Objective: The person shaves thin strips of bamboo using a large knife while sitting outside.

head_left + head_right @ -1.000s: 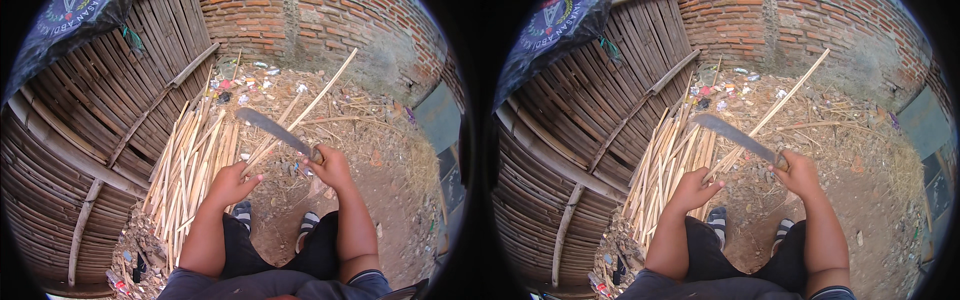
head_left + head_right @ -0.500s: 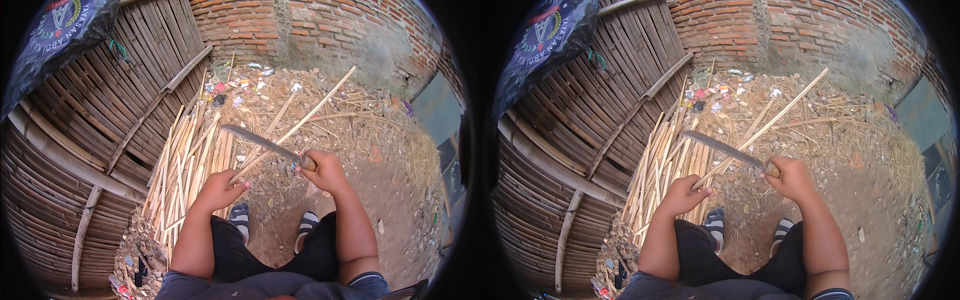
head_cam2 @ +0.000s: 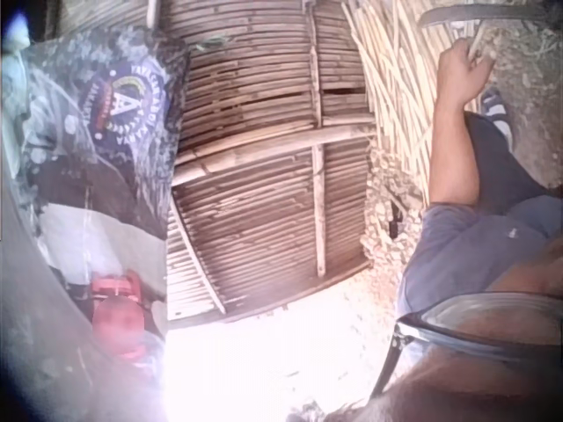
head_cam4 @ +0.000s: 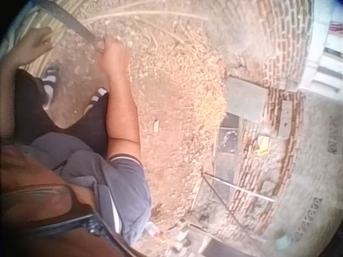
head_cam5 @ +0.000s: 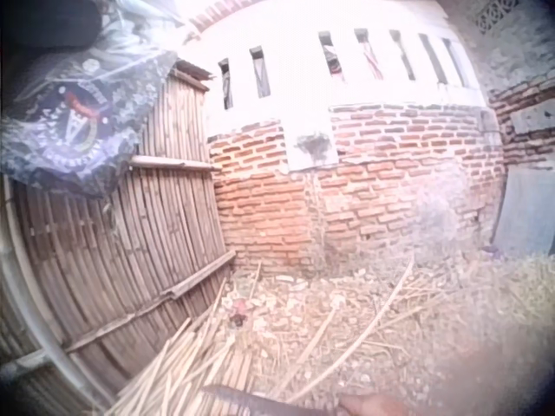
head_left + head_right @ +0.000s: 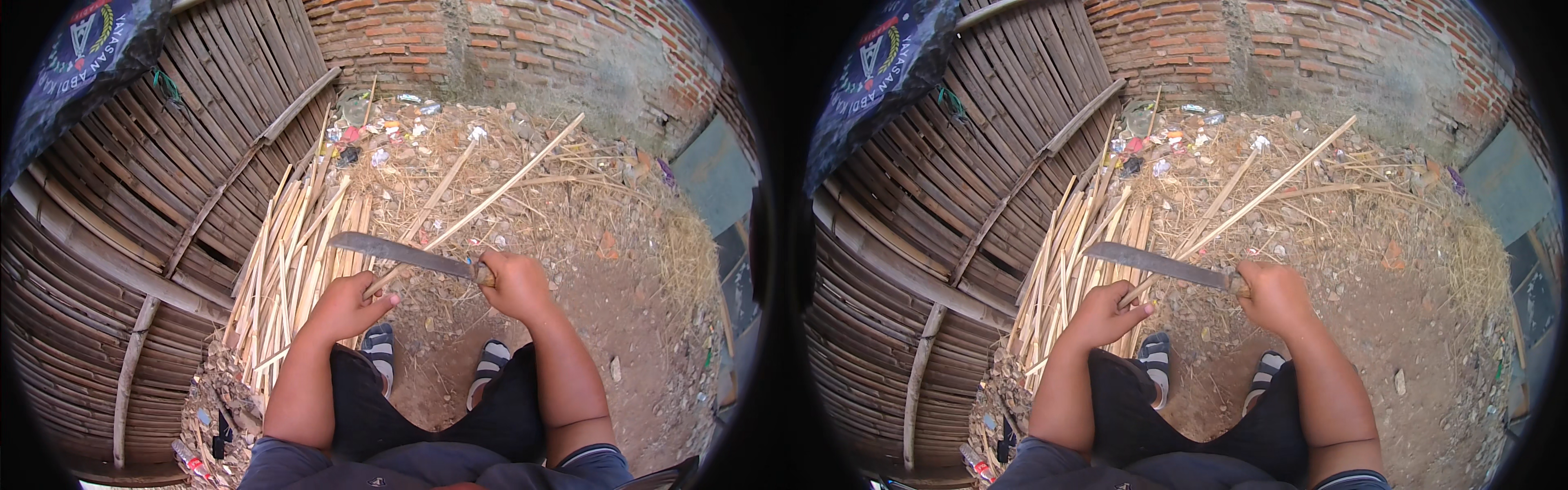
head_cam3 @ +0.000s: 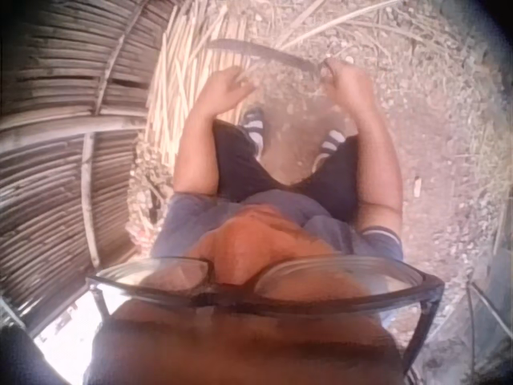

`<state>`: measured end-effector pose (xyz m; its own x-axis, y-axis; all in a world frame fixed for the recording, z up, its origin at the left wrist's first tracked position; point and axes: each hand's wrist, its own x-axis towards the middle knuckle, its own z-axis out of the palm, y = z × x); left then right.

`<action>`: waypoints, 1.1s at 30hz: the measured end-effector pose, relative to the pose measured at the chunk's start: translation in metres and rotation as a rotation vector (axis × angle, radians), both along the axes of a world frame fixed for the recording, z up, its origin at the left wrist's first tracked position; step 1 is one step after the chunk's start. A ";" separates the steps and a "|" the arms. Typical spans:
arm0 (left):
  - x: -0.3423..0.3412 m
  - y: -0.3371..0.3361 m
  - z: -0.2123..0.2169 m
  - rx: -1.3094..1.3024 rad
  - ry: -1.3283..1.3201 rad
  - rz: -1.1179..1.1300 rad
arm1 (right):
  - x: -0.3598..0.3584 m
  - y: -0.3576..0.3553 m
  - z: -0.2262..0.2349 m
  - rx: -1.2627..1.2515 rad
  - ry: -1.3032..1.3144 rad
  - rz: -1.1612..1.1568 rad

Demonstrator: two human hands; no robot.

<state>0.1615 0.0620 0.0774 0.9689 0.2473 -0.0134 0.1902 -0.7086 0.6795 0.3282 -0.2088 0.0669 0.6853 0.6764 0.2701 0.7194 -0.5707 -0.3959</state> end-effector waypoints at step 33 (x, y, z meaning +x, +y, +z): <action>-0.012 0.013 -0.002 0.042 -0.049 0.018 | -0.002 0.013 -0.007 0.001 -0.041 0.020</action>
<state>0.1499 0.0748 0.0750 0.9636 0.2636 0.0448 0.1702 -0.7338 0.6577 0.3262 -0.1958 0.0596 0.6599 0.6895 0.2985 0.7464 -0.5557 -0.3662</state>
